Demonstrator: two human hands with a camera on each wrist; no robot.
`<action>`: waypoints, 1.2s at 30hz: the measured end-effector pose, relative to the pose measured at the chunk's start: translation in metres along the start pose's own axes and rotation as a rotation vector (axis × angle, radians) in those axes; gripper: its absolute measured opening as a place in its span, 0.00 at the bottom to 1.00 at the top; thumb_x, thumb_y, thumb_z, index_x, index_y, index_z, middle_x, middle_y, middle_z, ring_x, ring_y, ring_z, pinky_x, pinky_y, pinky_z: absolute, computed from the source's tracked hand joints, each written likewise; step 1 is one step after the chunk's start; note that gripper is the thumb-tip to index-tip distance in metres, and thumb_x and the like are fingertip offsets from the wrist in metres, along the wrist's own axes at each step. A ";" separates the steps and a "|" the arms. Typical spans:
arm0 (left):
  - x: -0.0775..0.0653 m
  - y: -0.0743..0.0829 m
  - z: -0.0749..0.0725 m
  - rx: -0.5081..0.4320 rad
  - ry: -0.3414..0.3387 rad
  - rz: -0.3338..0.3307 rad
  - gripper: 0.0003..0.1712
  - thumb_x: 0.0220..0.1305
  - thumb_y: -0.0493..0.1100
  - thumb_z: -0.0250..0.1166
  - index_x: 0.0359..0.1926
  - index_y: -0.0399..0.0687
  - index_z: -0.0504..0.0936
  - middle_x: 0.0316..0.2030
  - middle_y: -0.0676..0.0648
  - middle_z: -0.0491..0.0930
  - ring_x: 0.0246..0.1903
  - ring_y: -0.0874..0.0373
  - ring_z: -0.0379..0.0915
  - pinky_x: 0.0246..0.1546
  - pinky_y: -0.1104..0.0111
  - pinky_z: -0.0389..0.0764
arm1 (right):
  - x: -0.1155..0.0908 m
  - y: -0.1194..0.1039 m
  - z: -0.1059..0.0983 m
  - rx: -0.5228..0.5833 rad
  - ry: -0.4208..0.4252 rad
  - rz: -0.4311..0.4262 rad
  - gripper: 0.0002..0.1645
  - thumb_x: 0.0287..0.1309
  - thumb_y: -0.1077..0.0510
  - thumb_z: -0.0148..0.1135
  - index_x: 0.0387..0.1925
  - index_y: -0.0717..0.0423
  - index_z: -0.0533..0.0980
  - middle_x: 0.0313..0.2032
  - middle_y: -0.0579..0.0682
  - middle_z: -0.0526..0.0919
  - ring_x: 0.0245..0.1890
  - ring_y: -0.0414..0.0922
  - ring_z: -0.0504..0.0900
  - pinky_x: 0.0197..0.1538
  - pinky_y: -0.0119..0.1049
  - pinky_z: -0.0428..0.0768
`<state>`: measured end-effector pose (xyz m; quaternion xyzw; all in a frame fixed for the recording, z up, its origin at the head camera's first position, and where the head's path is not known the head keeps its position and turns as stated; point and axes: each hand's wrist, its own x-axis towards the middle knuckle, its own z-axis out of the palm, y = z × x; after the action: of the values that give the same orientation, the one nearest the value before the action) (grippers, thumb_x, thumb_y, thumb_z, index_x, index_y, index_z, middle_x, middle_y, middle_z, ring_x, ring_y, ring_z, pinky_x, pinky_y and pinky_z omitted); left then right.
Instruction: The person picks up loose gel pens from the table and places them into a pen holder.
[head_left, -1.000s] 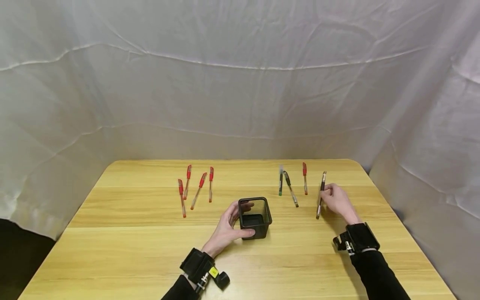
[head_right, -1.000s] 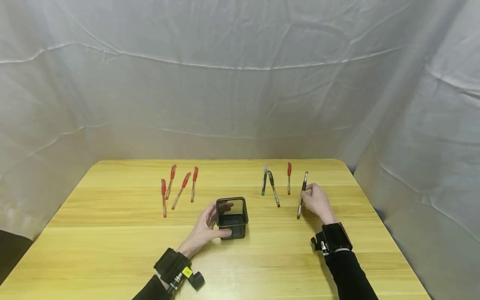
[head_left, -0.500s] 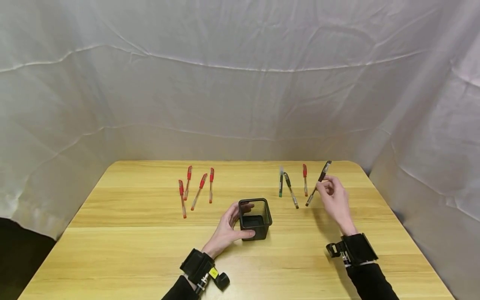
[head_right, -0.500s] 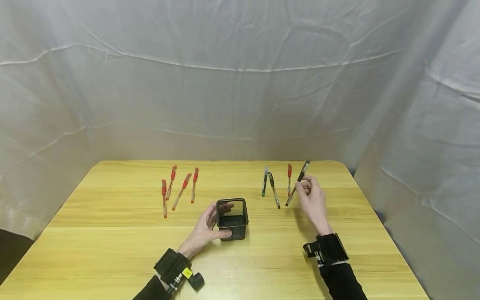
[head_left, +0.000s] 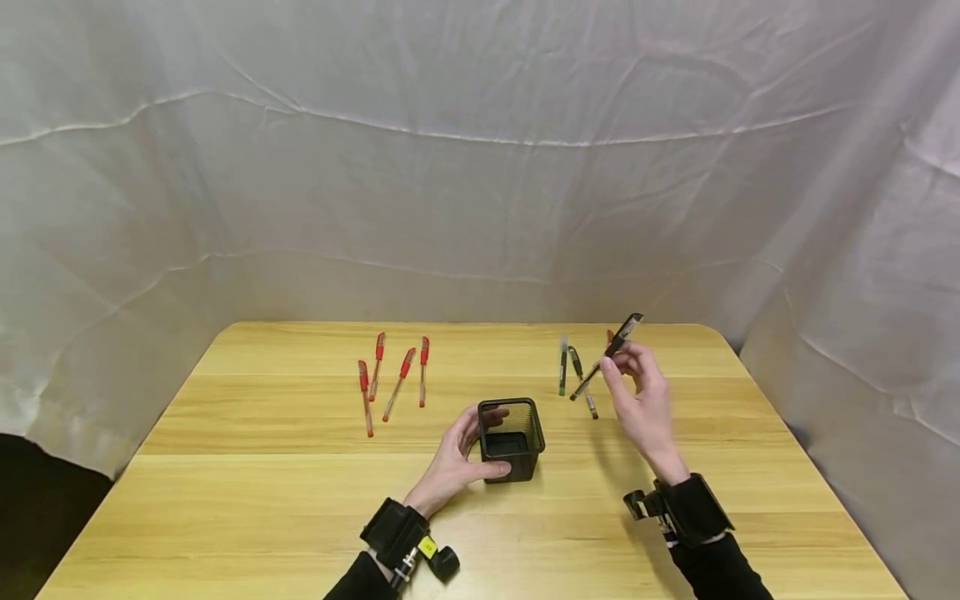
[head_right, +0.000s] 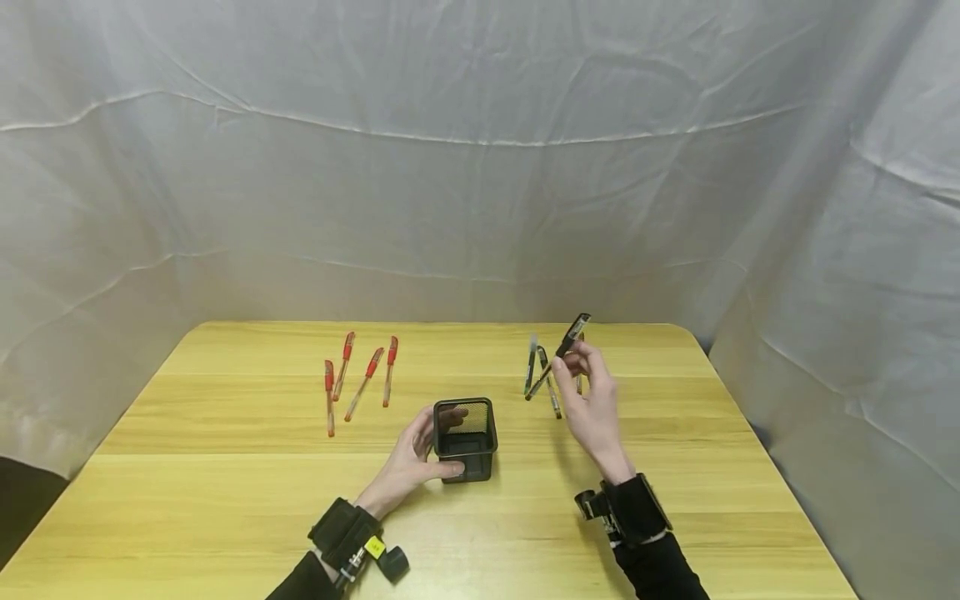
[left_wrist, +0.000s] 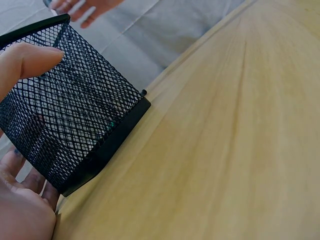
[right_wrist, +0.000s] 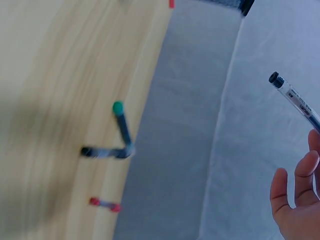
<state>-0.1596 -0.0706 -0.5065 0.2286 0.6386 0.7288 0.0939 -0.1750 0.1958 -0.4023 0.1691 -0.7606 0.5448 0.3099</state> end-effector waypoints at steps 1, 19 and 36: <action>0.000 0.000 0.000 0.000 0.000 0.008 0.45 0.52 0.34 0.76 0.70 0.46 0.66 0.70 0.35 0.69 0.72 0.38 0.62 0.77 0.48 0.55 | 0.000 -0.002 0.003 0.000 -0.003 -0.028 0.13 0.63 0.77 0.55 0.49 0.80 0.69 0.37 0.33 0.78 0.38 0.25 0.77 0.48 0.16 0.77; 0.000 0.001 0.000 0.015 0.004 -0.014 0.46 0.52 0.34 0.77 0.70 0.48 0.66 0.71 0.37 0.69 0.73 0.41 0.61 0.78 0.51 0.55 | -0.002 -0.021 0.045 -0.095 -0.196 -0.254 0.14 0.56 0.77 0.62 0.45 0.70 0.75 0.29 0.56 0.82 0.30 0.35 0.74 0.34 0.26 0.73; 0.001 -0.002 0.000 0.033 0.007 -0.019 0.45 0.53 0.34 0.76 0.70 0.48 0.66 0.71 0.39 0.70 0.72 0.45 0.63 0.78 0.50 0.55 | -0.013 -0.016 0.047 -0.255 -0.368 -0.191 0.17 0.61 0.69 0.64 0.51 0.67 0.74 0.31 0.51 0.86 0.30 0.36 0.74 0.34 0.27 0.74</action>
<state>-0.1606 -0.0703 -0.5079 0.2214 0.6530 0.7180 0.0950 -0.1698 0.1451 -0.4092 0.2960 -0.8474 0.3729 0.2351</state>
